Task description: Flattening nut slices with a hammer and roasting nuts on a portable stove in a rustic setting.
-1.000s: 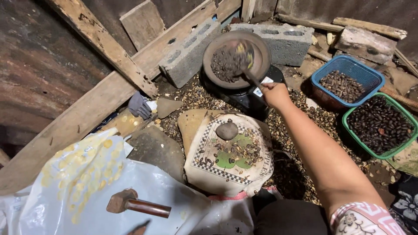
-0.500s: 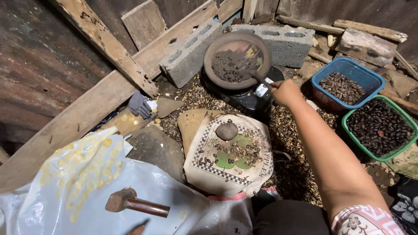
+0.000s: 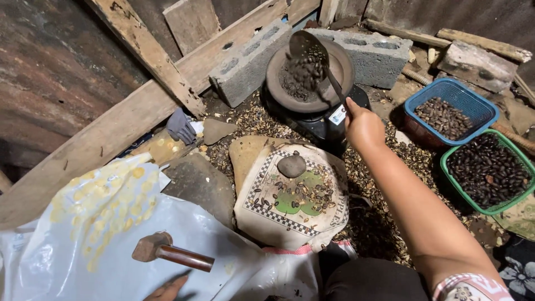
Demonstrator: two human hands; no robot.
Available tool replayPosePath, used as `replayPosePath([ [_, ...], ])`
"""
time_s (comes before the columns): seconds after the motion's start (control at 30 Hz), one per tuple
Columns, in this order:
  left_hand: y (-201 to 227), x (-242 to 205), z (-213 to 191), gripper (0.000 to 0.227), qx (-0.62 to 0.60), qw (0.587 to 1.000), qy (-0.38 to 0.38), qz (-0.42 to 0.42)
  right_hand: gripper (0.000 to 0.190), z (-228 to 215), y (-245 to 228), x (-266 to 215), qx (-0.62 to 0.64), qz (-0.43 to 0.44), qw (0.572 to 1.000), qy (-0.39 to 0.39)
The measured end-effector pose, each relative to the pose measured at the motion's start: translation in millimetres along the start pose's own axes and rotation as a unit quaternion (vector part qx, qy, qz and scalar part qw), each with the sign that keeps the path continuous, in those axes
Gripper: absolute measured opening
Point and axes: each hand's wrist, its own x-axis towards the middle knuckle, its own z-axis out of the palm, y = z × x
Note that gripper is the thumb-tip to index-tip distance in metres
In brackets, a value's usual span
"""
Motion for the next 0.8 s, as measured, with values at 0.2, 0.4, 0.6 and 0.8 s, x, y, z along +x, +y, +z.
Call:
replayPosePath([
  [0.2, 47.0, 10.8, -64.4, 0.059, 0.017, 0.998, -0.058, 0.000, 0.045, -7.2, -14.7, -6.5, -0.015, 0.051, 0.995, -0.090],
  [0.4, 81.6, -12.2, -90.9, 0.070, 0.062, 0.997, -0.053, 0.006, 0.054, 39.2, 40.8, 18.5, -0.122, 0.028, 0.984, -0.123],
  [0.6, 214.1, -90.7, -186.6, 0.085, 0.060, 0.995, -0.057, -0.055, 0.036, 75.2, 86.6, 41.6, 0.045, -0.010, 0.999, 0.002],
  [0.8, 286.1, -133.1, -229.8, 0.069, -0.002, 0.999, -0.003, 0.042, 0.020, -10.9, -29.6, -4.1, -0.125, -0.227, 0.963, 0.076],
])
